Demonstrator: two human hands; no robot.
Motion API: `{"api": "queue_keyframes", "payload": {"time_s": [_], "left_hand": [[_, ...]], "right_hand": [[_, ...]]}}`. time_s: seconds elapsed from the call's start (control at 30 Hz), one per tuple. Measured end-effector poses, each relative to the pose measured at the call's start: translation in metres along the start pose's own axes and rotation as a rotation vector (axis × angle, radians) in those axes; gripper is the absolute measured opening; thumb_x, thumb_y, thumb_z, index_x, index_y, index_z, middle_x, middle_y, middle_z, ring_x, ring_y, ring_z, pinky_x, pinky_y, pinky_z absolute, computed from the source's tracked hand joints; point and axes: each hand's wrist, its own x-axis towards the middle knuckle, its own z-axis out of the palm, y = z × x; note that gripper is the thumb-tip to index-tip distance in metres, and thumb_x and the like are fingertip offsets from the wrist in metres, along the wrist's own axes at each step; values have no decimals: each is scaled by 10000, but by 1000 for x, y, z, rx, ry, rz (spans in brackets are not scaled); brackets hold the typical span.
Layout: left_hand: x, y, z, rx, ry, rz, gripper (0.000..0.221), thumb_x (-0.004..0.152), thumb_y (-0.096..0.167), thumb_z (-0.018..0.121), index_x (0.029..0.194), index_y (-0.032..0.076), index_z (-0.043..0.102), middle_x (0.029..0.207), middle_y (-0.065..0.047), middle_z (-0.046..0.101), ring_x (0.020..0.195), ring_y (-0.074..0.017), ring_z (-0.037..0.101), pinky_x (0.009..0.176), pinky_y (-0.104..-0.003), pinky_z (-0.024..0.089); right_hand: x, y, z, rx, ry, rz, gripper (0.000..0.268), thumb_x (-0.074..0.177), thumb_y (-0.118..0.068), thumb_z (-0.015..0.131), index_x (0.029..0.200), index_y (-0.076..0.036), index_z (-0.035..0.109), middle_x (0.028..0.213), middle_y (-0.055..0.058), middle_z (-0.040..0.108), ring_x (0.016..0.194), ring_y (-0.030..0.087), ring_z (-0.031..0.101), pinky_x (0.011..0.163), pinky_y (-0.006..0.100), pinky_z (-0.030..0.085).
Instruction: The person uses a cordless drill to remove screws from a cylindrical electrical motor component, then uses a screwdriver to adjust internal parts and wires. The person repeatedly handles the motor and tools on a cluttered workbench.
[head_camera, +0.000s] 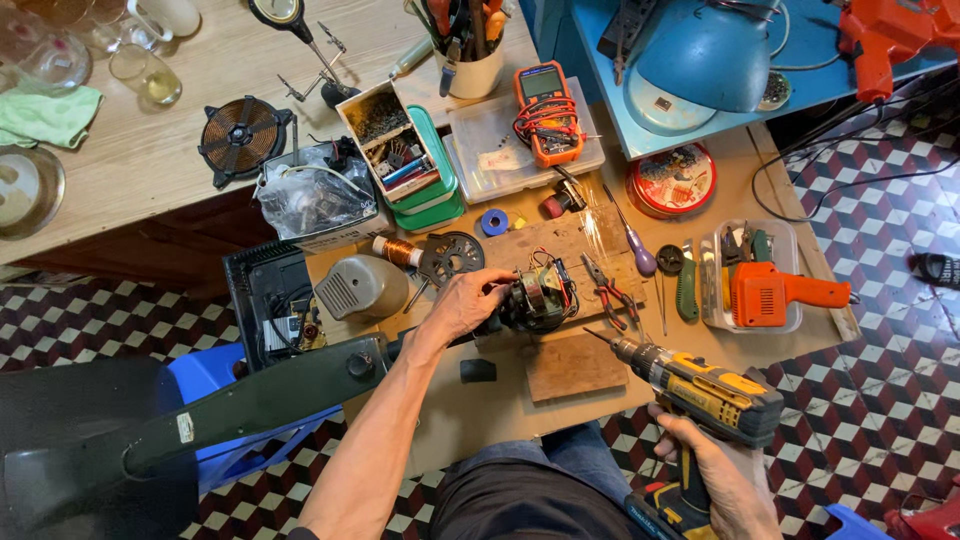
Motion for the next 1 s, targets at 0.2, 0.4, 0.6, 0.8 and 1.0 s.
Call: {"api": "queue_keyframes", "payload": {"time_s": [0.2,0.4,0.6,0.8,1.0], "left_hand": [[4,-2,0,7,-24,-33,315,932,260,683,1237,180,708,869,-149,747,751,-251,715,691,-376,537],[8,-3,0,71,17,42,234,916,252,700,1126,169,762,860,-113,768,722,-236,738,658,-369,541],[10,-1,2,72,44,97,217,914,236,712,1109,149,755,869,-108,769,717,-235,740,648,-362,542],[12,0,0,80,-22,92,225,950,198,672,1160,139,727,896,-142,754,748,-267,730,681,-380,541],[10,1,0,230,-18,-25,224,964,297,661,1117,168,762,937,-160,768,872,-333,743,758,-424,550]], "right_hand": [[-7,3,8,43,-51,-30,420,821,-76,734,1208,78,687,1055,201,787,685,165,646,597,285,548],[-10,-1,12,32,-23,-15,455,805,-33,731,1241,72,654,1057,232,782,684,185,658,621,314,570],[-12,2,7,50,-40,-63,453,801,-36,733,1235,75,668,1039,223,785,669,184,655,618,312,562],[-9,11,-3,79,-28,-97,419,792,-54,753,1187,71,692,999,195,787,654,183,655,605,320,550],[-14,9,-3,125,-49,-134,323,780,-54,763,1079,61,723,901,140,776,608,176,653,569,314,551]]}}
